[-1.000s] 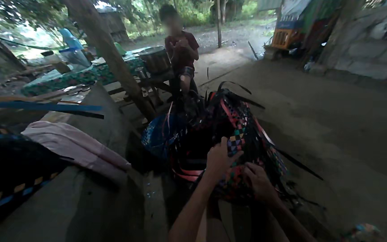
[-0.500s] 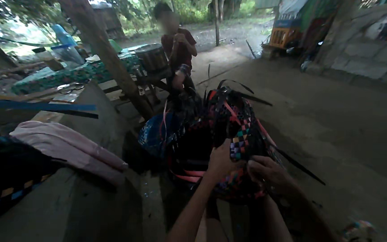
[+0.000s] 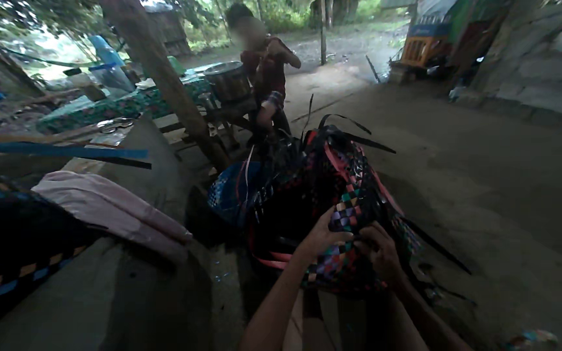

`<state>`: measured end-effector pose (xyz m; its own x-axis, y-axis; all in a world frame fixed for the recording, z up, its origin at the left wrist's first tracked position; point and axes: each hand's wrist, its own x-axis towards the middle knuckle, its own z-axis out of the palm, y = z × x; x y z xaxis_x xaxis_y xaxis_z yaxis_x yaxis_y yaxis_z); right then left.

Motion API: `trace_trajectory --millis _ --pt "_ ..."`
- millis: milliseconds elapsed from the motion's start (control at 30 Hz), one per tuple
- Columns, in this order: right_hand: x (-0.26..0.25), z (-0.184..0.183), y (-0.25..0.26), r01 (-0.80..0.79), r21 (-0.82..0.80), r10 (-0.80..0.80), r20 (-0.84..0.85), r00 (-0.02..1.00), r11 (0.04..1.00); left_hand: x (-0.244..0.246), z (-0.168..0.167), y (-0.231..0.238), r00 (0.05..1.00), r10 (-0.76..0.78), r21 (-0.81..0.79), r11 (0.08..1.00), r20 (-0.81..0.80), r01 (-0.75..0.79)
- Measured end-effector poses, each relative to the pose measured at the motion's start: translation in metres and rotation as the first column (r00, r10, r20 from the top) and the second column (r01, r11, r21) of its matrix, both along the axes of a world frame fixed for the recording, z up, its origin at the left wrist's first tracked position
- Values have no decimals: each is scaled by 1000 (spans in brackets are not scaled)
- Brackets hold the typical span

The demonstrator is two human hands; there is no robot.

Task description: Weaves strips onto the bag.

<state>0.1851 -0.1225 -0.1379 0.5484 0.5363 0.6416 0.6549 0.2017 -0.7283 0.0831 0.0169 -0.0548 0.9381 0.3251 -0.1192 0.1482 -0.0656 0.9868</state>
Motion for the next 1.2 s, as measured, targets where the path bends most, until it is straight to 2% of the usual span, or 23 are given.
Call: trace_trajectory --millis 67,133,200,267,333,400,467,533,567,700,767,833,900,933,1000,1067,1100,1133,1200 --pt "3 -3 1 -10 12 9 39 999 1000 1 -1 0 1000 -13 -24 1000 15 14" --pt "10 0 -3 -86 -28 87 39 995 996 -1 4 -3 999 21 -47 999 -36 -23" --pt "19 6 -10 -212 -93 210 -30 977 973 -2 7 -6 998 40 -59 997 -52 -43" --pt "24 10 -15 -291 -165 270 -141 953 942 2 5 -7 999 32 -12 999 17 -31" --pt "21 16 -16 -265 -232 216 -216 952 936 7 3 -7 999 23 39 999 26 -24" --pt "21 12 -13 -232 -220 183 -220 958 948 8 4 -7 1000 27 69 997 14 -28" --pt "25 15 -16 -291 -235 228 -261 938 928 7 6 -8 999 47 54 997 -23 -46" --pt "25 24 -17 -318 -284 227 -310 923 904 5 4 -7 999 34 36 999 22 -35" --pt "22 28 -16 -287 -318 199 -282 939 903 5 4 -7 999 27 52 998 38 -29" --pt "12 25 -7 -133 -324 114 -78 990 937 4 10 -10 993 93 184 980 -68 -79" --pt "11 24 -5 -145 -326 114 -112 987 934 1 10 -11 989 123 217 971 -77 -103" --pt "9 27 -6 -155 -331 110 -148 983 931 -6 11 -12 983 176 209 961 55 -184" --pt "7 30 -6 -143 -338 87 -177 980 930 -10 5 -14 911 308 199 909 274 -367" --pt "5 33 -6 -141 -356 70 -206 976 924 -11 2 -16 855 380 231 850 354 -474" --pt "1 36 -4 -111 -364 32 -216 976 925 -10 -7 -25 735 447 385 645 510 -660" --pt "-10 40 -3 -35 -318 -19 -167 986 947 -10 -19 -32 637 370 487 424 677 -764" --pt "-16 43 -3 23 -272 -57 -118 991 962 -10 -27 -32 607 282 499 370 743 -783" --pt "-22 48 -3 79 -208 -95 -67 993 975 -12 -33 -31 590 179 502 369 787 -782" --pt "-31 62 -5 78 -109 -87 -82 993 991 -20 -41 -33 632 38 549 457 774 -700"
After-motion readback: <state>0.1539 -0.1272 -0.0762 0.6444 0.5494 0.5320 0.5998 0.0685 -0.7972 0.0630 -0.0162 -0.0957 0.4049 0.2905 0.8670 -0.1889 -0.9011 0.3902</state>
